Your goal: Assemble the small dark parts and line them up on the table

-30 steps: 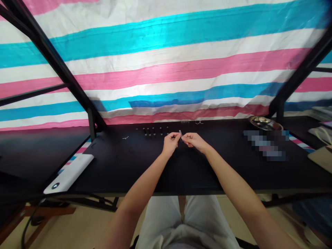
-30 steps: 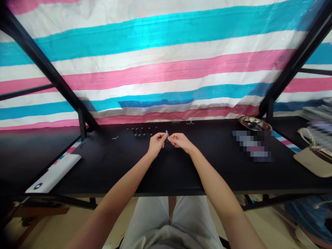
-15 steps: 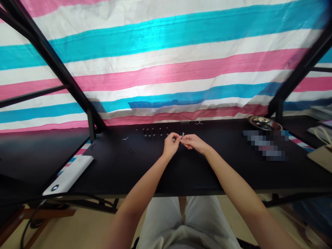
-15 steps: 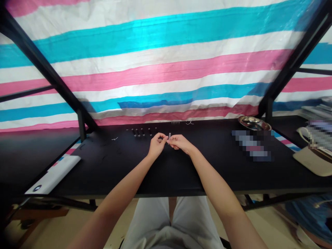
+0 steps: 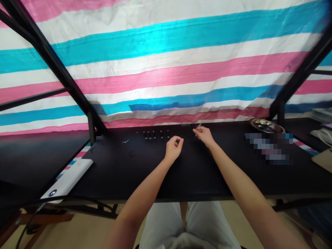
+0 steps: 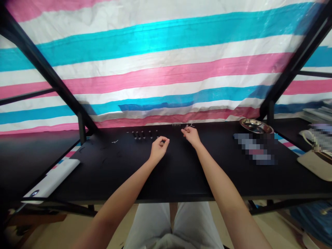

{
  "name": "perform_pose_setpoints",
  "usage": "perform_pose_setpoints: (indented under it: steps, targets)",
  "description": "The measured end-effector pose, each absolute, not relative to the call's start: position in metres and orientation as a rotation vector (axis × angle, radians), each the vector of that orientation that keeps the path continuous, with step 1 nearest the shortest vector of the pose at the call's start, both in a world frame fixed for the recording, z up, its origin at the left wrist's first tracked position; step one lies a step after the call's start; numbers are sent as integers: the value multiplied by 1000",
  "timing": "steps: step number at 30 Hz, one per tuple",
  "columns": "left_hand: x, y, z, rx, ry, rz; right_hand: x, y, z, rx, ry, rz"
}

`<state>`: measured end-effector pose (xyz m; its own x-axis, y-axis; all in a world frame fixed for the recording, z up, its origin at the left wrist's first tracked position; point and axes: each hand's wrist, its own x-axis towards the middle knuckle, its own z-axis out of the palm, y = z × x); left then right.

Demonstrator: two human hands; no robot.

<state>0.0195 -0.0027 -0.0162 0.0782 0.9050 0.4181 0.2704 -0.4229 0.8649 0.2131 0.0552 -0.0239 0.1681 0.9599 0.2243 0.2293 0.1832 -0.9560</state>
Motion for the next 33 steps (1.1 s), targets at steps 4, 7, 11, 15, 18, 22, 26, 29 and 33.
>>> perform_pose_setpoints:
  steps: [4, 7, 11, 15, 18, 22, 26, 29, 33]
  targets:
    - [22, -9, -11, 1952, 1168, 1357, 238, 89, -42, -1425, -1208, 527]
    - [23, -14, -9, 2076, 1127, 1339, 247, 104, -51, -1491, -1280, 392]
    - [24, -17, -9, 2179, 1126, 1277, 249, 113, -56, -1515, -1388, 306]
    - [24, -17, -10, 2238, 1140, 1245, 251, 117, -58, -1510, -1461, 324]
    - [24, -17, -10, 2276, 1131, 1205, 252, 118, -59, -1536, -1461, 342]
    - [25, -18, -11, 2305, 1132, 1162, 251, 119, -60, -1582, -1467, 326]
    - [25, -19, -10, 2314, 1137, 1145, 252, 119, -58, -1617, -1496, 311]
    - [25, -19, -10, 2317, 1135, 1145, 254, 119, -56, -1651, -1513, 334]
    - [26, -20, -9, 2313, 1147, 1144, 259, 120, -55, -1705, -1519, 423]
